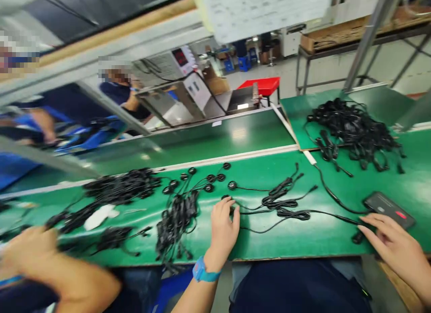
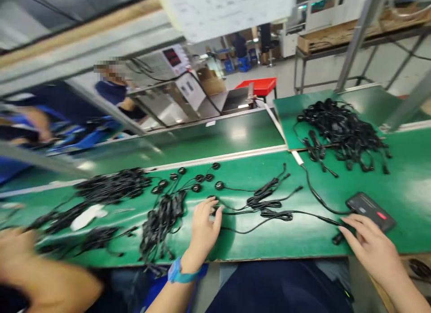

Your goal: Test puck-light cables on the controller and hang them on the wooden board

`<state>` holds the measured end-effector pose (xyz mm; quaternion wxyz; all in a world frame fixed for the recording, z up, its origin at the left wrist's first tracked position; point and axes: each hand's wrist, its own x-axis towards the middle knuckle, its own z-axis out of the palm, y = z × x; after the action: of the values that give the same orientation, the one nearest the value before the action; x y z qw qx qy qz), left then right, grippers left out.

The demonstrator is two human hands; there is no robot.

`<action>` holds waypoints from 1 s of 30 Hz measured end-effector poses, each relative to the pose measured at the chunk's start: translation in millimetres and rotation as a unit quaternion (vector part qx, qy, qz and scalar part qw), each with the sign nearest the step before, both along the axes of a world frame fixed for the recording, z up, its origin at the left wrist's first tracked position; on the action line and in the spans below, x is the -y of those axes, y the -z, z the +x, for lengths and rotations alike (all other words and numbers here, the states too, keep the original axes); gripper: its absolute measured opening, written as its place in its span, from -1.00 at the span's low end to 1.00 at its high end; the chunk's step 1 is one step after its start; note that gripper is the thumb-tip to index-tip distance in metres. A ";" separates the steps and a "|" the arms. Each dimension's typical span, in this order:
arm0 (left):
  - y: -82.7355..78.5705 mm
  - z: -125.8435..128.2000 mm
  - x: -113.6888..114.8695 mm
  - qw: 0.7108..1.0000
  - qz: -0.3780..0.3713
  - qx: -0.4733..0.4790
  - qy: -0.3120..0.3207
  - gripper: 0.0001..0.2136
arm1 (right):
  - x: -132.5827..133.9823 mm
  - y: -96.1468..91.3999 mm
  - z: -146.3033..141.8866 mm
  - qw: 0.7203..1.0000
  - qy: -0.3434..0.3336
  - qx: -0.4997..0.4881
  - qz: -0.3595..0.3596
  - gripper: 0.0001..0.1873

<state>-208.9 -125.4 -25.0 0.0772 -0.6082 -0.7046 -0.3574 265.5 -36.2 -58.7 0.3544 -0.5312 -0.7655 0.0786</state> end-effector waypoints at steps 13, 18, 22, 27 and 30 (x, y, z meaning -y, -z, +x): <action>-3.6 228.6 -84.5 0.877 -0.139 -0.127 0.442 -0.79 | -0.6 -1.7 -10.4 0.988 -0.103 -0.026 -0.110 -0.64; 15.5 237.5 -91.1 0.874 -0.161 -0.157 0.431 -0.75 | -2.0 -8.8 -11.1 0.982 -0.120 -0.031 -0.140 -0.71; 15.7 225.1 -83.5 0.876 -0.190 -0.139 0.420 -0.81 | -2.9 -9.1 -7.2 0.971 -0.144 -0.064 -0.179 -0.71; -1.1 212.2 -79.1 0.890 -0.217 -0.038 0.399 -0.86 | -6.8 -5.0 -4.3 0.966 -0.129 -0.100 -0.200 -0.74; -11.0 211.4 -96.5 0.919 -0.161 -0.015 0.359 -0.84 | -7.6 -0.8 -11.0 0.974 -0.092 -0.095 -0.183 -0.77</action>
<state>2.5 -29.0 -14.0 -0.1453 -0.8295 -0.4860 -0.2336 254.5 -28.6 -57.9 0.3135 -0.5042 -0.7469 0.2994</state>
